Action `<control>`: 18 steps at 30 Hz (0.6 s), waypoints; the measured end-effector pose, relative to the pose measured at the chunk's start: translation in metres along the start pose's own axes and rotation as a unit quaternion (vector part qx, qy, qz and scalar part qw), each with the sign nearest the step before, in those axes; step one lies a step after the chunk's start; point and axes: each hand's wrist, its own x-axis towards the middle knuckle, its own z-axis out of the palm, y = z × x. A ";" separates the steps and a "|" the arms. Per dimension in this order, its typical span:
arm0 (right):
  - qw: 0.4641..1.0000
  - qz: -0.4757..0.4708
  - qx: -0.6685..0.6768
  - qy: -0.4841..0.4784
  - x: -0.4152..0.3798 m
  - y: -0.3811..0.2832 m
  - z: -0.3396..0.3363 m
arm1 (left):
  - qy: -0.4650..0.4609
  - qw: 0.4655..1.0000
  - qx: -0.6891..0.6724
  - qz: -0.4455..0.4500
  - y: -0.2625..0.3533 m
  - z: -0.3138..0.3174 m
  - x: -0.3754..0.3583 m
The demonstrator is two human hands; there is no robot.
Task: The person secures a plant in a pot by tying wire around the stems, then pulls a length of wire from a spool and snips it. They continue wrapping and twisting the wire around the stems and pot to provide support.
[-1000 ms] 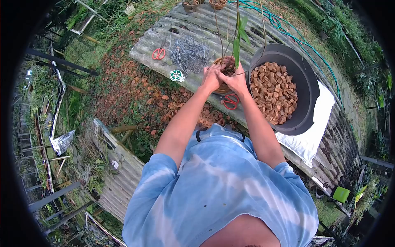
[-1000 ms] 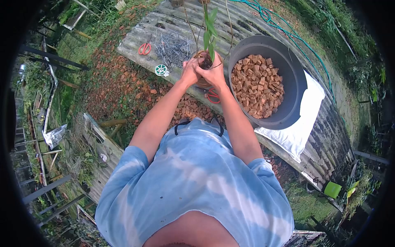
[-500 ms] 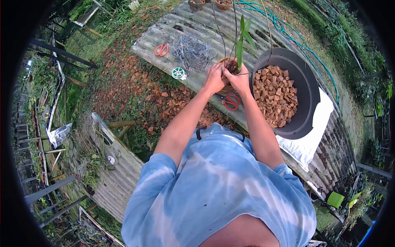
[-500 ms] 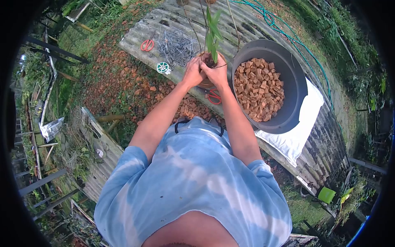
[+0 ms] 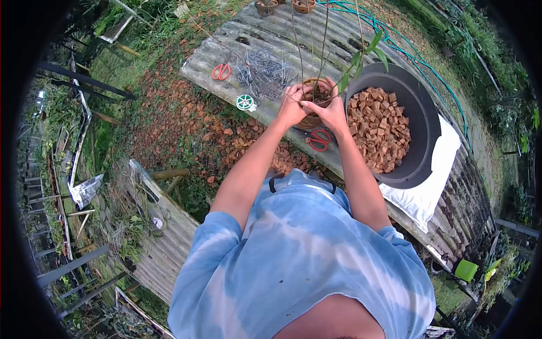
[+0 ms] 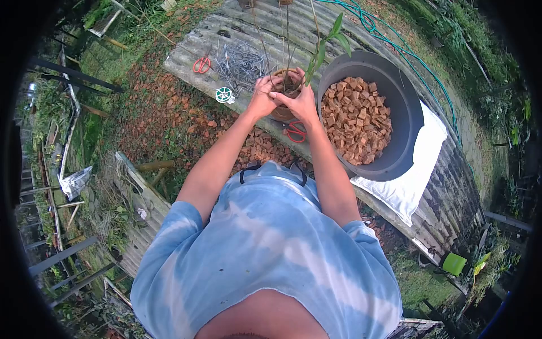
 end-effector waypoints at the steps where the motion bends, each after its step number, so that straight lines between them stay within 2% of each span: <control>1: 1.000 0.008 0.010 0.004 -0.003 0.000 -0.001 | 0.005 1.000 0.002 0.002 0.000 0.001 -0.001; 3: 0.999 0.024 0.030 0.011 -0.012 0.000 0.001 | 0.025 0.999 0.026 -0.005 0.003 0.003 -0.002; 6: 0.991 0.048 -0.122 -0.003 -0.029 -0.028 -0.006 | 0.029 0.999 0.028 -0.023 0.004 0.003 -0.003; 9: 0.987 0.013 -0.154 0.029 -0.043 -0.020 -0.006 | 0.012 0.999 0.011 -0.047 0.004 0.001 -0.003; 12: 0.988 0.008 -0.139 0.070 -0.053 -0.018 -0.005 | 0.009 0.999 0.001 -0.054 0.004 0.002 -0.003; 18: 0.988 -0.002 -0.138 0.071 -0.066 -0.027 -0.004 | 0.019 0.999 -0.009 -0.047 -0.003 0.006 -0.004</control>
